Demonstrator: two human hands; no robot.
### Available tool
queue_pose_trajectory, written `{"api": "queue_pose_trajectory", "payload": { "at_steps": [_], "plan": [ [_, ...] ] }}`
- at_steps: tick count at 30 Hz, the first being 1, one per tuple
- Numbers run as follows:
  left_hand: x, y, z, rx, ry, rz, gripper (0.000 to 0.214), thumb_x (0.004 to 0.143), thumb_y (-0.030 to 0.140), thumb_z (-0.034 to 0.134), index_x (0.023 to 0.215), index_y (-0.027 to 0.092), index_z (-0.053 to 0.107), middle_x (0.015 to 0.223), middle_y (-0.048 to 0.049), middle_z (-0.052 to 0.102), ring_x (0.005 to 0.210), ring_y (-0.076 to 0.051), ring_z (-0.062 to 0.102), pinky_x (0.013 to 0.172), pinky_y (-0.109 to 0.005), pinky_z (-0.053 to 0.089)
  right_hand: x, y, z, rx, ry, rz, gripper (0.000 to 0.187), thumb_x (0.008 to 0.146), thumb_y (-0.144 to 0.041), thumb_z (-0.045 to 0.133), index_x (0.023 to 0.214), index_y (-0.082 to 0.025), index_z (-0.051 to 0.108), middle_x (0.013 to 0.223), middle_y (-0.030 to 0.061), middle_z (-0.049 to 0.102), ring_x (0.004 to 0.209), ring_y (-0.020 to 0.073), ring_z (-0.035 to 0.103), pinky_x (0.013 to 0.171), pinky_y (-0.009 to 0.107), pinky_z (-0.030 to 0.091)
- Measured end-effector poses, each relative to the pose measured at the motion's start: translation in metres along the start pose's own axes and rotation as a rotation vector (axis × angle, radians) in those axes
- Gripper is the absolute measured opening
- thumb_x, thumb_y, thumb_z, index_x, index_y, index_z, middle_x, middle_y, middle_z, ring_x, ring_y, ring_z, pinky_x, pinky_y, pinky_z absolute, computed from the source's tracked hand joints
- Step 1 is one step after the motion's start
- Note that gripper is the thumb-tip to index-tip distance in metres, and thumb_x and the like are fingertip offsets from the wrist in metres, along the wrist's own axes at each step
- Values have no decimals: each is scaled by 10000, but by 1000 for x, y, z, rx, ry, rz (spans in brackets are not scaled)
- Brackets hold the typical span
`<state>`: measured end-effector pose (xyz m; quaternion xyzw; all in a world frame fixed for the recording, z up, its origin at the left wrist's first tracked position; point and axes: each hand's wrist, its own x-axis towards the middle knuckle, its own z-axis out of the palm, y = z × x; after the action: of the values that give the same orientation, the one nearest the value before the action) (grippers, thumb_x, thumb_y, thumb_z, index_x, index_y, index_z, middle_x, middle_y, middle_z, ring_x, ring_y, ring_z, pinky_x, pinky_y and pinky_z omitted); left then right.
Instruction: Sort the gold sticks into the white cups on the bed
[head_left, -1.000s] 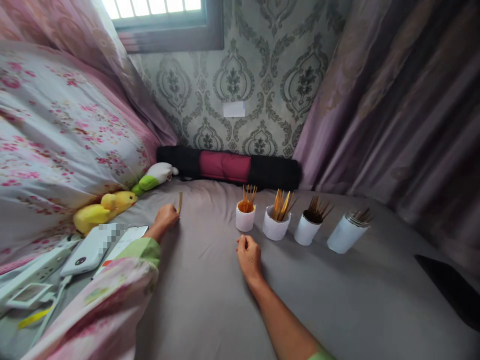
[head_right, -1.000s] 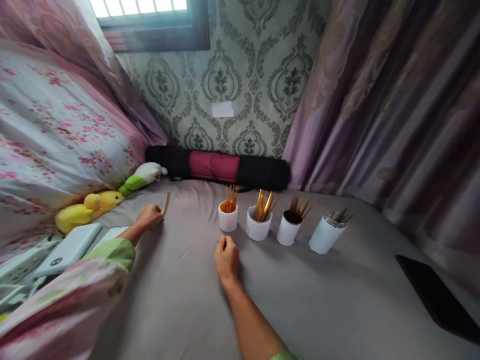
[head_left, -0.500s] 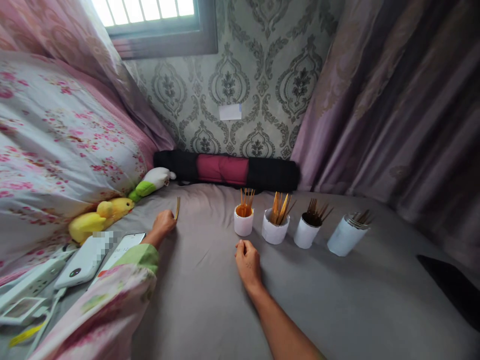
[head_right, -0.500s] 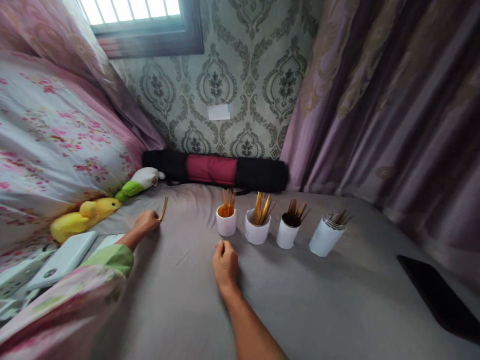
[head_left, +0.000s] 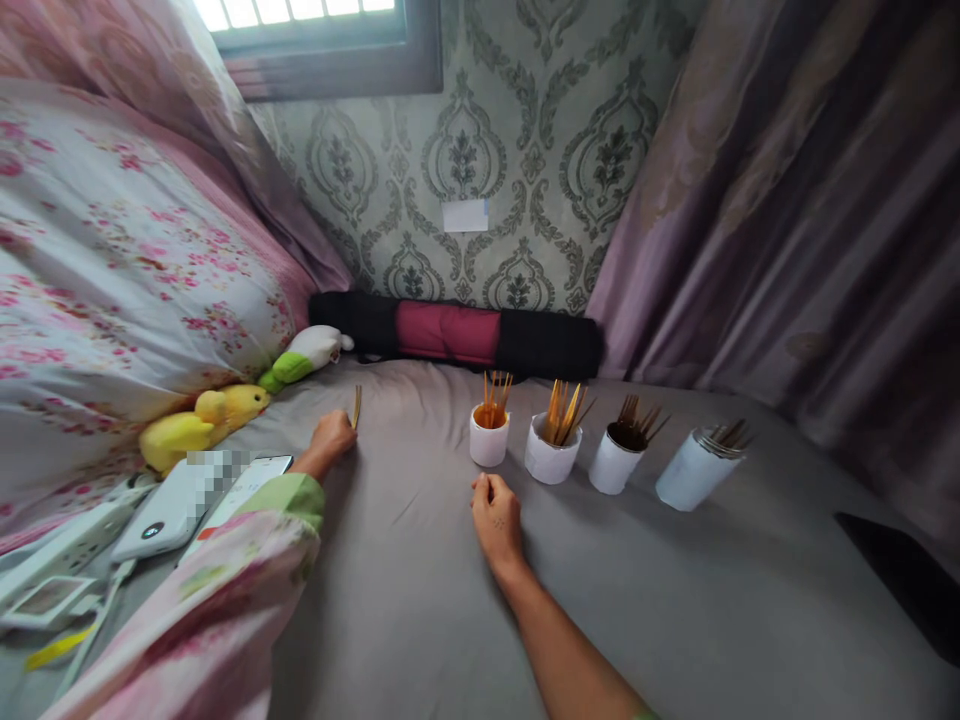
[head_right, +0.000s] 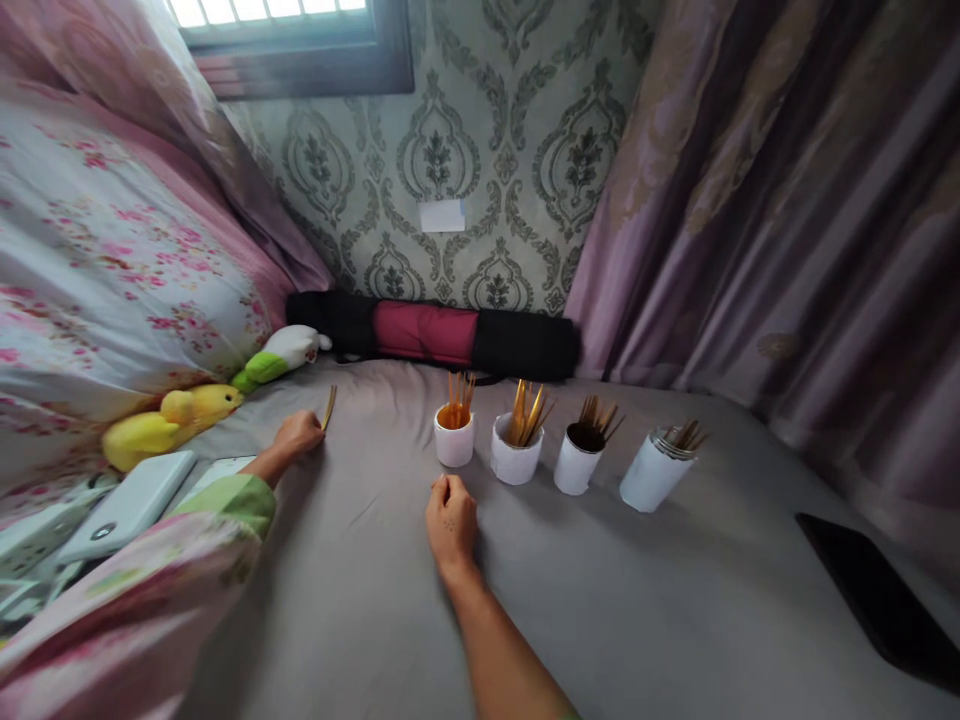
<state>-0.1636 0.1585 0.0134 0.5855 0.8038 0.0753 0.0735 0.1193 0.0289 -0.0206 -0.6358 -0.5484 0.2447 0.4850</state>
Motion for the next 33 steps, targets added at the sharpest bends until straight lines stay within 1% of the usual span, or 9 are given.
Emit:
{"api": "queue_pose_trajectory", "payload": {
  "at_steps": [5, 14, 22, 26, 33],
  "plan": [
    [-2, 2, -1, 33, -6, -23, 182, 669, 150, 491, 794, 125, 622, 912, -169, 641, 891, -246, 589, 679, -264, 431, 1, 0, 0, -9, -11, 8, 345, 841, -352, 338, 744, -174, 618, 664, 58, 649, 568, 140, 562, 533, 215, 367],
    [-4, 3, -3, 35, 3, -25, 219, 682, 155, 489, 857, 125, 617, 937, -181, 629, 906, -267, 586, 682, -292, 437, 1, 0, -1, -6, -26, 23, 340, 839, -355, 343, 742, -167, 610, 668, 67, 647, 597, 149, 570, 546, 217, 371],
    [-6, 5, -6, 20, 12, -36, 233, 667, 157, 491, 847, 111, 631, 964, -199, 619, 927, -286, 572, 708, -312, 435, 1, -1, -2, -3, -31, 23, 347, 833, -366, 345, 748, -165, 614, 678, 69, 649, 595, 147, 563, 536, 216, 358],
    [-8, 7, -9, -4, 3, -57, 222, 659, 161, 504, 834, 112, 631, 942, -193, 625, 909, -284, 576, 698, -308, 436, 1, -3, -3, -8, -28, 8, 362, 833, -374, 342, 754, -155, 619, 689, 74, 650, 598, 146, 560, 549, 219, 363],
    [-7, 7, -12, -72, 1, -52, 148, 629, 130, 513, 730, 109, 619, 879, -212, 628, 889, -309, 577, 690, -337, 433, 2, -2, -2, -12, -47, 35, 342, 833, -363, 344, 742, -171, 613, 688, 63, 653, 602, 146, 568, 553, 216, 368]
  ]
}}
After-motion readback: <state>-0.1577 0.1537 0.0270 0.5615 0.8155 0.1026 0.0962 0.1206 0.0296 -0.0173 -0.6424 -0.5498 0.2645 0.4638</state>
